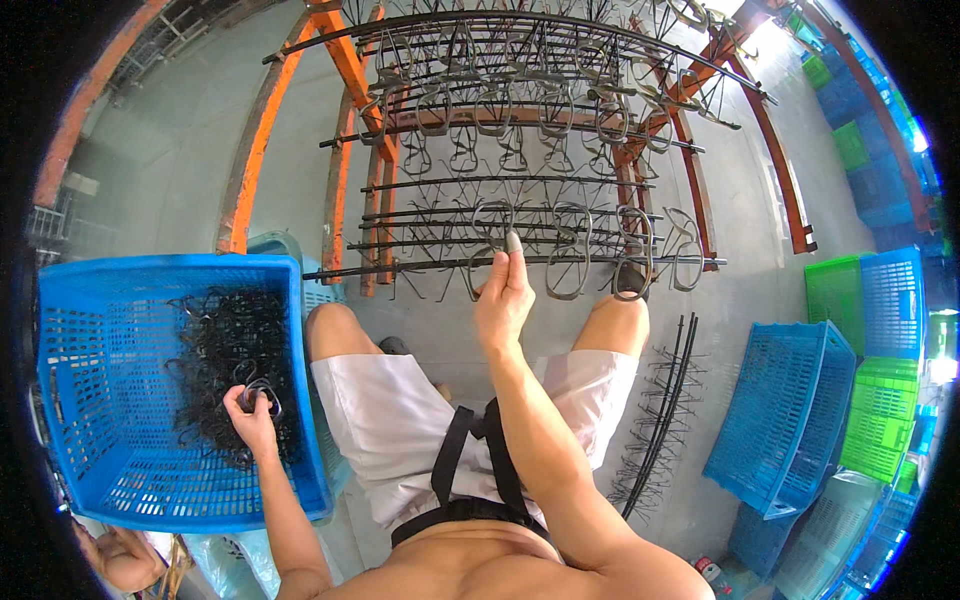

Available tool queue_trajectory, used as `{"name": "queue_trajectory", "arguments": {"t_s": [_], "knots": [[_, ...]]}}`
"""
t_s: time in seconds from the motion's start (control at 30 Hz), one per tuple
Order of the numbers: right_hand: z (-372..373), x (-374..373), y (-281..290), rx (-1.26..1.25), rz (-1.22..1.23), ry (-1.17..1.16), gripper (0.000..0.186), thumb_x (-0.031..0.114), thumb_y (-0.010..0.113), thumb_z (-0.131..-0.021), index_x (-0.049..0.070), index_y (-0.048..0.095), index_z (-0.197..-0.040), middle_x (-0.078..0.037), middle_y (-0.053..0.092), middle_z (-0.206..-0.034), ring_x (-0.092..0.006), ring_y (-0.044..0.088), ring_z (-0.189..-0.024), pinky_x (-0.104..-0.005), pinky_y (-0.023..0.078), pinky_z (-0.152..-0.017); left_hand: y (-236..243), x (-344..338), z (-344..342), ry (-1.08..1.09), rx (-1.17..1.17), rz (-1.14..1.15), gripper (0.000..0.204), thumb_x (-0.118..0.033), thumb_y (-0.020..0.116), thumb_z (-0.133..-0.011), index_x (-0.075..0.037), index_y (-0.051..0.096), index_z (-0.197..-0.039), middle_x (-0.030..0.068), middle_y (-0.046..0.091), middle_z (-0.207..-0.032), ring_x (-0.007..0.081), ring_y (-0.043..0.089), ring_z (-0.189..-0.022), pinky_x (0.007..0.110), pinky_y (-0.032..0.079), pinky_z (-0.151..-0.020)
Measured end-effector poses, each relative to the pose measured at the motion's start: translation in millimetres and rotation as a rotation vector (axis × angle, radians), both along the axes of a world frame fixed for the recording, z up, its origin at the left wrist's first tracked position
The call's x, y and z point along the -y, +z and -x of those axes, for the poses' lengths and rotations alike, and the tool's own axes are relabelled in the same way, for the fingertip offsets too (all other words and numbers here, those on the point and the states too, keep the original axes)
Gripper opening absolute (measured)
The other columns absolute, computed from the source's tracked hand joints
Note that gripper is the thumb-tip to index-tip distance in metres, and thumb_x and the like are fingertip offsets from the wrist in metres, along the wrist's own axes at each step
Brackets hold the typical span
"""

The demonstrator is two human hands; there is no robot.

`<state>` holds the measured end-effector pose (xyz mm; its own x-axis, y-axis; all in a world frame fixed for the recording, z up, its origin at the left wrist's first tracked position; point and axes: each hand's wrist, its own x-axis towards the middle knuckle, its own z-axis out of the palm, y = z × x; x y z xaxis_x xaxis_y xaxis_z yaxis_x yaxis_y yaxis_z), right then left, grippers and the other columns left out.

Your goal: The person repeatedly picks up small metal hooks from a blue basket and hangs them onto horizontal bars of a metal rack. The person handles the hooks one by one, placing them onto the rack structure.

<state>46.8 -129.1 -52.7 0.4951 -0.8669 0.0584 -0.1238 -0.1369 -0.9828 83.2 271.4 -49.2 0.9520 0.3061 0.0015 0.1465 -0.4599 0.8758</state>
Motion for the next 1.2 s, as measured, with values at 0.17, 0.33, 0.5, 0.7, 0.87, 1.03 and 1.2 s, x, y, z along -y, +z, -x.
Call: {"name": "queue_trajectory", "arguments": {"t_s": [0.17,0.33,0.5,0.7,0.87,1.03,1.2], "knots": [[0.1,5.1,2.6,-0.014,-0.006,-0.037,0.035,0.018,0.047,-0.094,0.005,0.048,-0.127,0.0,0.045,-0.056,-0.0071,0.04,-0.048,-0.0232,0.037,-0.046,30.8,5.4,2.2,0.113,0.154,0.374,0.032,0.002,0.059,-0.08,-0.006,0.045,-0.108,0.0062,0.054,-0.085,0.0117,0.052,-0.066,0.023,0.045,-0.06],[-0.9,2.5,13.8,-0.055,-0.026,0.043,0.037,0.016,0.049,-0.092,0.006,0.046,-0.128,-0.002,0.05,-0.062,-0.0077,0.045,-0.051,-0.0255,0.041,-0.047,62.2,20.6,11.5,0.224,0.174,0.671,0.041,0.001,0.06,-0.079,-0.004,0.049,-0.118,0.0072,0.056,-0.086,0.0105,0.052,-0.065,0.023,0.047,-0.063],[8.9,18.4,6.1,-0.08,0.031,0.17,0.031,0.018,0.055,-0.089,0.002,0.048,-0.115,-0.002,0.051,-0.068,-0.0104,0.047,-0.056,-0.026,0.041,-0.05,78.8,30.2,13.2,0.049,0.126,0.933,0.03,0.001,0.062,-0.077,-0.008,0.053,-0.104,0.0063,0.058,-0.079,0.0114,0.055,-0.059,0.02,0.046,-0.051],[24.2,-77.6,98.7,-0.156,0.752,0.532,0.047,0.018,0.063,-0.08,0.0,0.046,-0.121,-0.02,0.05,-0.108,-0.0377,0.046,-0.103,-0.0401,0.038,-0.091,99.9,49.9,32.1,-0.105,0.135,1.086,0.029,0.005,0.056,-0.079,-0.008,0.052,-0.104,0.006,0.058,-0.078,0.0116,0.054,-0.065,0.035,0.048,-0.078],[18.5,-119.8,84.4,0.234,0.262,1.164,0.025,0.011,0.068,-0.077,0.001,0.058,-0.098,-0.015,0.054,-0.091,-0.0309,0.054,-0.082,-0.0362,0.045,-0.071,105.7,89.0,39.8,-0.234,-0.004,1.274,0.025,0.002,0.057,-0.081,-0.007,0.052,-0.104,0.0064,0.058,-0.082,0.0121,0.05,-0.062,0.033,0.047,-0.073],[30.0,-124.6,73.7,0.291,0.13,1.185,0.024,0.013,0.067,-0.078,0.001,0.055,-0.094,-0.011,0.052,-0.077,-0.0323,0.054,-0.072,-0.037,0.045,-0.062,92.9,92.7,37.8,-0.096,-0.146,1.554,0.011,-0.016,0.055,-0.089,-0.006,0.058,-0.093,0.0058,0.06,-0.083,0.0093,0.049,-0.058,0.025,0.047,-0.061],[41.9,-116.6,65.7,0.235,0.08,1.249,0.018,0.015,0.065,-0.08,0.002,0.055,-0.087,-0.013,0.052,-0.072,-0.0338,0.053,-0.067,-0.0388,0.043,-0.06,79.7,106.5,32.4,-0.008,-0.269,1.611,0.018,-0.021,0.051,-0.093,-0.006,0.06,-0.09,0.0062,0.06,-0.078,0.0158,0.056,-0.06,0.025,0.048,-0.06]]}}
